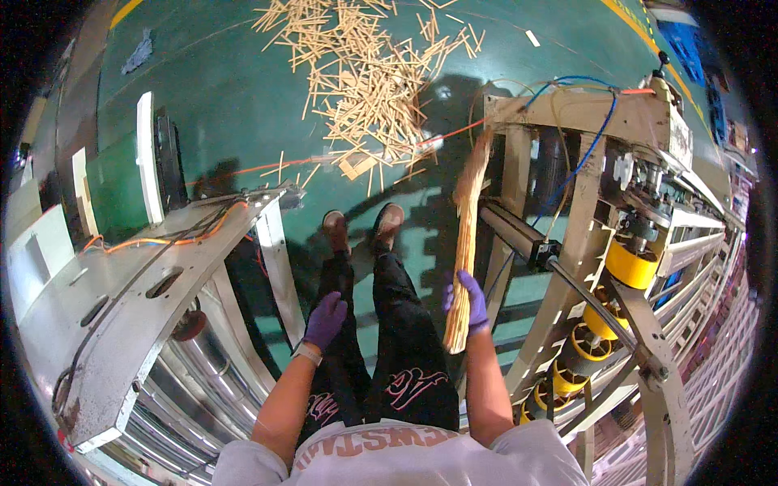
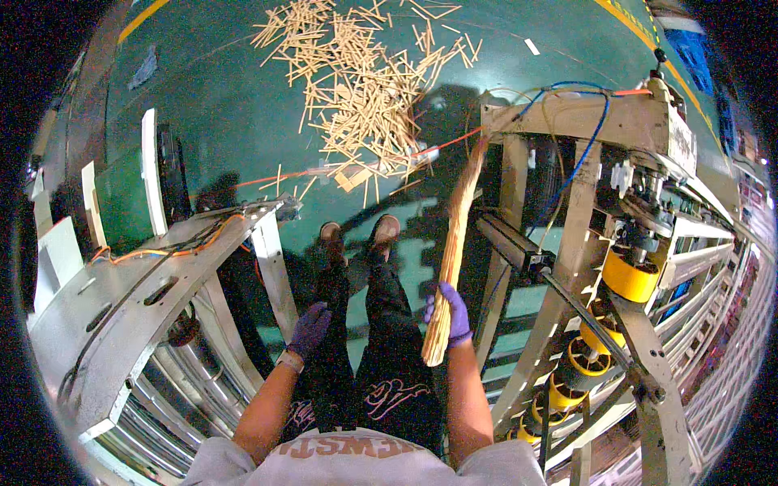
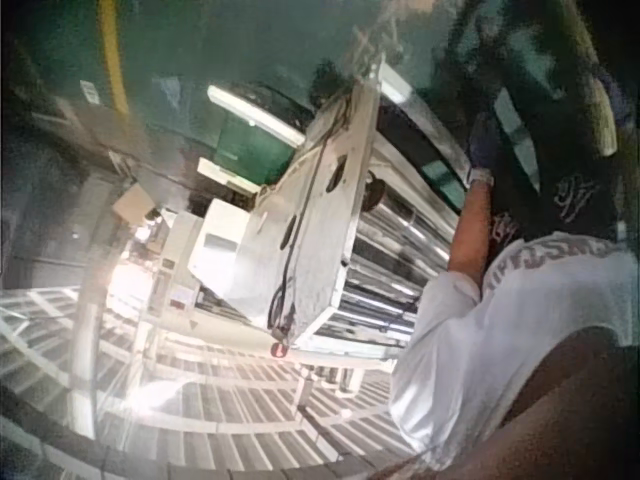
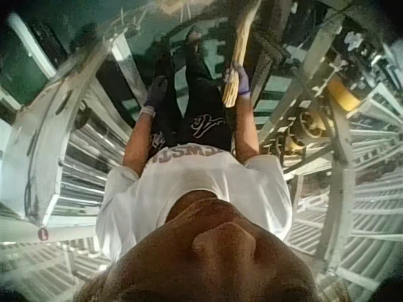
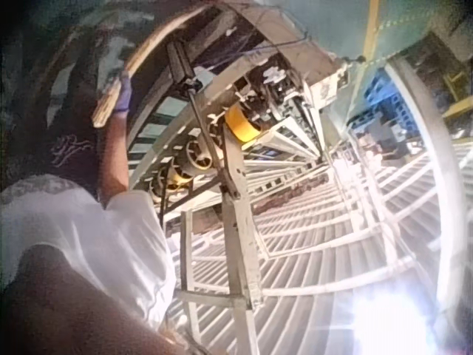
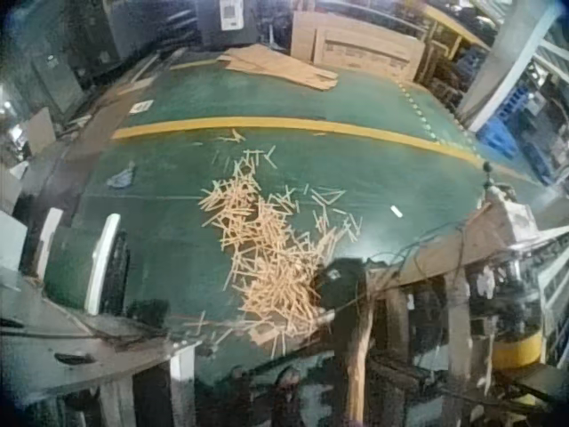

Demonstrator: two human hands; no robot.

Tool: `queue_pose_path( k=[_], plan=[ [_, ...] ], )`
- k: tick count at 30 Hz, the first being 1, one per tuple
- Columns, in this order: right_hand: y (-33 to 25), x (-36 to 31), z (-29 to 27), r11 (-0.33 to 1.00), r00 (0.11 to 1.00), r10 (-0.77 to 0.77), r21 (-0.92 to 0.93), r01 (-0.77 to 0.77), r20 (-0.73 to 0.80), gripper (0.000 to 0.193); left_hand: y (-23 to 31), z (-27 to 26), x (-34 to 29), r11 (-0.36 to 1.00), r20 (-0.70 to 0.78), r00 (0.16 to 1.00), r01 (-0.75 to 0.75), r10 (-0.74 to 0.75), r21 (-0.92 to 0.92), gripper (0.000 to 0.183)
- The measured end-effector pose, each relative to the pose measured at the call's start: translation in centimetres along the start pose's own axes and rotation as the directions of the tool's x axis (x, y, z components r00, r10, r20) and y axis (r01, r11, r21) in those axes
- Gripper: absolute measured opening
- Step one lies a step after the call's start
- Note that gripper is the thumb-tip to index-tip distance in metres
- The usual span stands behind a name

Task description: The person sweeps scattered wooden sticks and debris on a factory floor using a traditional straw broom. They gather the debris into a pile near a large industrial machine and continue sweeping around the equipment base.

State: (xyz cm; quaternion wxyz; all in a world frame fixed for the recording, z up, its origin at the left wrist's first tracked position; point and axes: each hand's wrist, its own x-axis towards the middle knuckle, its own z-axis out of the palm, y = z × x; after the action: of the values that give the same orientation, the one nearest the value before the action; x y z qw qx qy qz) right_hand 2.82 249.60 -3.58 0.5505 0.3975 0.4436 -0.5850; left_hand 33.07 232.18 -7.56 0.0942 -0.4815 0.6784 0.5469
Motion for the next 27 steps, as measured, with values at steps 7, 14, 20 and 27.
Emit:
queue_pose_path(
  k=[7,14,20,27],
  plan=[
    [3.4,6.3,8.8,0.988,0.986,0.124,0.083,-0.134,0.114,0.029,-0.2,0.6,-1.1,0.996,0.056,0.997,0.051,-0.056,0.076,0.036],
    [3.7,1.5,11.1,0.996,0.988,0.079,0.034,-0.085,0.13,0.031,-0.6,-0.4,-2.1,0.991,0.108,0.993,0.043,-0.057,0.123,0.038],
    [6.2,-1.7,4.5,0.965,0.975,0.196,0.155,-0.21,0.103,0.032,-1.7,0.0,-1.8,0.992,0.058,0.998,-0.004,-0.003,0.127,0.039],
    [6.0,4.9,17.6,0.87,0.909,0.243,0.339,-0.358,0.339,0.043,-3.3,2.5,-1.0,0.99,0.127,0.99,0.037,-0.055,0.138,0.039]
  ],
)
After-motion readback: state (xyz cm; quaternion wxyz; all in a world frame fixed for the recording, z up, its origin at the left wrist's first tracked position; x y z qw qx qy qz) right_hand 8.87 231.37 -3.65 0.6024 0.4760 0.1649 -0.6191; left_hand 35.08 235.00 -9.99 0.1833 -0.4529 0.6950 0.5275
